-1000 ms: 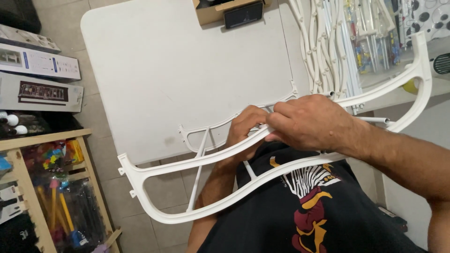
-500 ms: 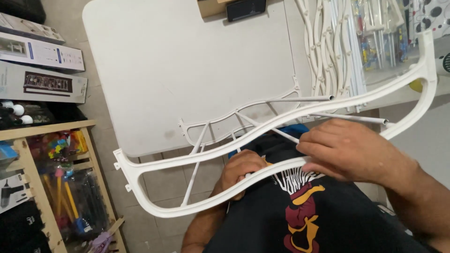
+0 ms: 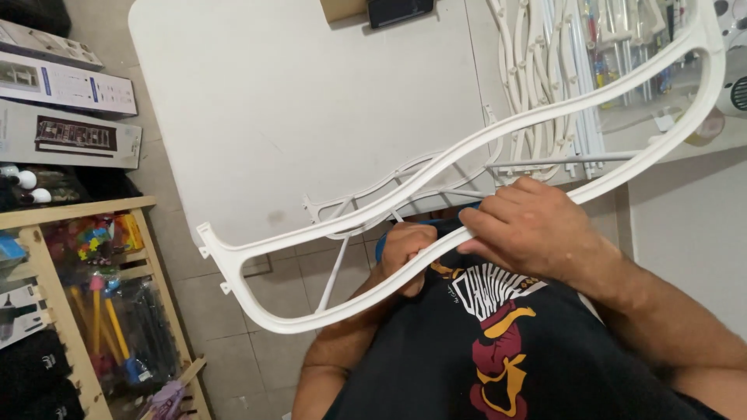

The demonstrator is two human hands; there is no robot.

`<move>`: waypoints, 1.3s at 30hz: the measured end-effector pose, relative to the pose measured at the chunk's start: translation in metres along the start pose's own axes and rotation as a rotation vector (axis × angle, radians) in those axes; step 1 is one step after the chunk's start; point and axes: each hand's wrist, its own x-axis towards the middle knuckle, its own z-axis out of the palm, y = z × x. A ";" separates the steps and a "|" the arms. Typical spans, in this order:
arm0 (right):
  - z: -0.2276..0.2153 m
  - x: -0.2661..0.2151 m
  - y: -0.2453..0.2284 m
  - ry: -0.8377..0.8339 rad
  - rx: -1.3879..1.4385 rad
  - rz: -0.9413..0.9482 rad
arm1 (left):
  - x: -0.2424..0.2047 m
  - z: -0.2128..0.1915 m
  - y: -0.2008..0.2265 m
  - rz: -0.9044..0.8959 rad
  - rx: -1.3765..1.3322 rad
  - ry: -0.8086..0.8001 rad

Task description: Unboxing and assembling a multi-tier shoe rack by connecting metal rods to plastic side supports.

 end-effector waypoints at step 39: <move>0.011 0.068 -0.044 0.085 0.124 0.142 | 0.041 -0.060 -0.006 -0.253 -0.342 -0.368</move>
